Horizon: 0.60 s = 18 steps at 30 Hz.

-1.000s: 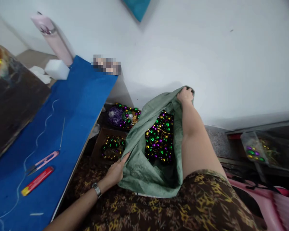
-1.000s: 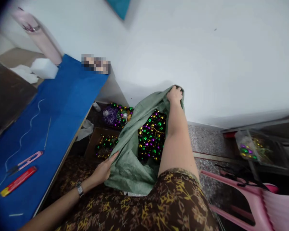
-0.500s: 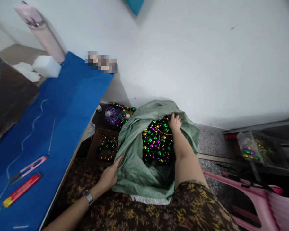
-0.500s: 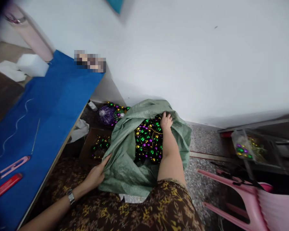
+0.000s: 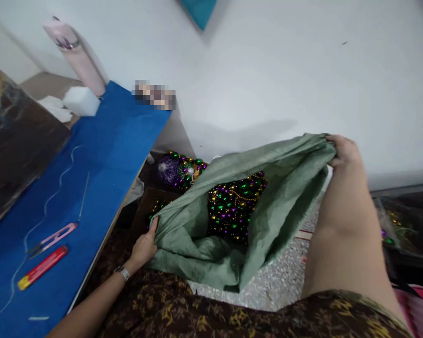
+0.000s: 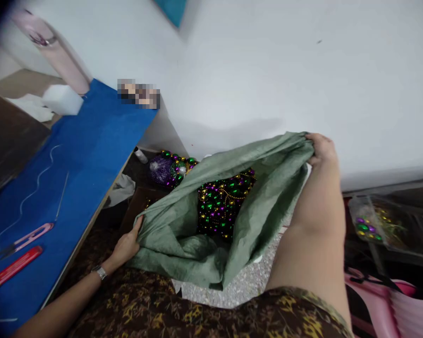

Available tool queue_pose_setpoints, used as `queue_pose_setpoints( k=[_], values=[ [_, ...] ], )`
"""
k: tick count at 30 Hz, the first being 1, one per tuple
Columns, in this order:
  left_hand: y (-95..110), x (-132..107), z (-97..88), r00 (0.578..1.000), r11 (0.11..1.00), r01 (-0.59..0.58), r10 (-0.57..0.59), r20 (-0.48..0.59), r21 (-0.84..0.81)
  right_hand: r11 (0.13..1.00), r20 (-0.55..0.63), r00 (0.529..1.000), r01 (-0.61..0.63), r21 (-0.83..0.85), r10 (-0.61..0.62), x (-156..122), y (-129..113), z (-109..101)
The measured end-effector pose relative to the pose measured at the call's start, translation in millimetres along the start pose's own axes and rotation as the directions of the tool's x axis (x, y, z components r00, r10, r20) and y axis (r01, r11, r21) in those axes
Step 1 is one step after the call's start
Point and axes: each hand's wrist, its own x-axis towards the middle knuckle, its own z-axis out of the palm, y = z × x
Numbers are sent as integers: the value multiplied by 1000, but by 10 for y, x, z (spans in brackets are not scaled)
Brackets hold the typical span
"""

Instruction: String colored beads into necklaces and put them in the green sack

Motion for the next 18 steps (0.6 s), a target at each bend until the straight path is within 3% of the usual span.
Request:
queue_pose_setpoints(
  k=[3, 6, 10, 14, 18],
  values=[
    [11, -16, 18, 1000, 1000, -3, 3, 14, 16, 981, -116, 975, -191, 10, 191, 133, 69, -128],
    [87, -48, 46, 999, 996, -50, 50, 10, -69, 963, -148, 953, -270, -11, 266, 142, -120, 93],
    [153, -119, 107, 993, 976, -116, 120, 12, -182, 981, -100, 978, -190, -46, 185, 44, -394, 538],
    [175, -171, 136, 987, 962, -148, 158, 22, -230, 981, -32, 982, -188, -43, 187, -202, -483, 783],
    [212, -188, 128, 985, 959, -156, 168, 31, -235, 998, 70, 997, 44, -49, -40, -784, -724, 1072]
  ],
)
